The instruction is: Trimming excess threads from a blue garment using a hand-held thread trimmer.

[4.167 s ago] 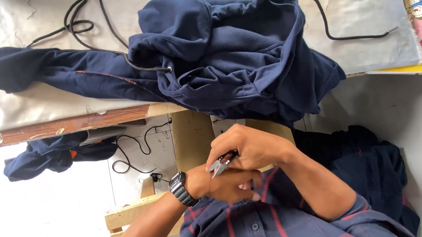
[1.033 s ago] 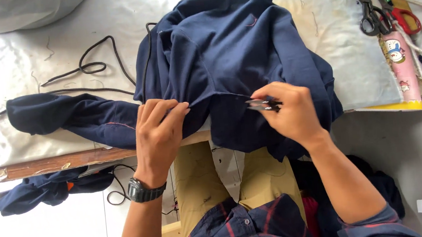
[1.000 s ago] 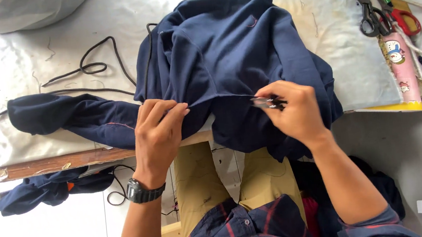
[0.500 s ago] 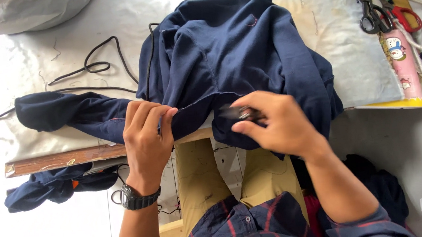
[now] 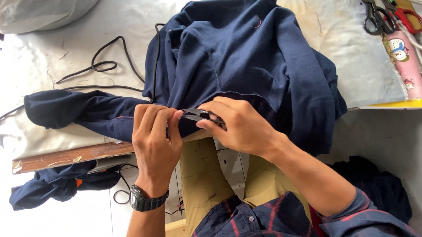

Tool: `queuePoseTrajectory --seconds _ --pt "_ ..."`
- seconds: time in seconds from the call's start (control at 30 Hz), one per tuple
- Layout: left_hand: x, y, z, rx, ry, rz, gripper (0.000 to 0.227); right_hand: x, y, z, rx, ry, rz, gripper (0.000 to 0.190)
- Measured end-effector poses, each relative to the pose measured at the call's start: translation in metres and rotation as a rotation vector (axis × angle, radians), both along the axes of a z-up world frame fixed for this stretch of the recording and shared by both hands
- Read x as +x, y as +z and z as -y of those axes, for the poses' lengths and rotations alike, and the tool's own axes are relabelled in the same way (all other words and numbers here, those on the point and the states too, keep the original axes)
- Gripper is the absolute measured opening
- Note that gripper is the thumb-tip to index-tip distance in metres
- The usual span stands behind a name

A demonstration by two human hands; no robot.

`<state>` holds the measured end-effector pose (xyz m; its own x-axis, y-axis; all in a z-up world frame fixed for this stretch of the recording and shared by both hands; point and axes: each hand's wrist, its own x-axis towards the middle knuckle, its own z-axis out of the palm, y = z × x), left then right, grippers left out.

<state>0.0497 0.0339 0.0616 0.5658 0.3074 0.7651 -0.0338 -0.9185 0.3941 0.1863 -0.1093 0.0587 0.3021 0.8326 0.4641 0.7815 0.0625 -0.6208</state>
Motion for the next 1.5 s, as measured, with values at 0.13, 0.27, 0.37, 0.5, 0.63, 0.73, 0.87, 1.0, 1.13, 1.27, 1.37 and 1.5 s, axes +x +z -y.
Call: queuePoseTrajectory --seconds 0.13,0.27,0.37,0.5,0.63,0.73,0.87,1.0,1.13,1.27,1.37,1.5 --pt "-0.001 0.002 0.003 0.005 -0.016 0.023 0.02 -0.002 0.003 0.002 -0.013 -0.003 -0.014 0.022" --pt "0.001 0.003 0.008 -0.001 -0.03 0.026 0.021 -0.002 -0.01 -0.007 0.018 0.025 0.021 0.022" --pt "-0.002 0.006 0.007 -0.004 -0.037 0.042 0.021 -0.001 -0.009 -0.01 0.068 -0.004 -0.004 0.023" --pt "-0.016 0.006 0.001 -0.102 -0.021 0.074 0.032 0.007 -0.005 0.0 0.145 -0.215 -0.025 0.017" --pt "-0.021 0.007 0.002 -0.109 -0.102 -0.038 0.037 0.012 -0.01 0.011 0.113 -0.279 -0.134 0.018" --pt "-0.012 -0.005 0.001 -0.065 -0.099 -0.172 0.038 0.01 -0.011 0.01 0.113 -0.272 -0.161 0.017" --pt "0.0 -0.015 -0.003 0.06 -0.075 -0.143 0.014 0.003 -0.006 0.009 0.088 -0.237 -0.145 0.018" --pt "-0.001 -0.015 -0.001 0.023 -0.058 -0.09 0.006 0.001 -0.007 0.012 0.004 -0.178 -0.184 0.016" --pt "-0.005 -0.013 0.0 0.015 -0.025 -0.063 0.007 -0.002 -0.008 0.012 -0.021 -0.169 -0.192 0.017" --pt "-0.005 -0.01 0.002 -0.003 -0.009 -0.038 0.007 -0.004 -0.006 0.009 -0.021 -0.14 -0.113 0.019" --pt "-0.005 -0.007 0.004 0.001 -0.001 -0.014 0.008 -0.005 -0.006 0.005 -0.005 -0.106 -0.039 0.02" --pt "-0.004 -0.004 0.011 0.008 0.0 0.003 0.009 -0.008 -0.006 -0.001 0.009 -0.053 0.057 0.023"
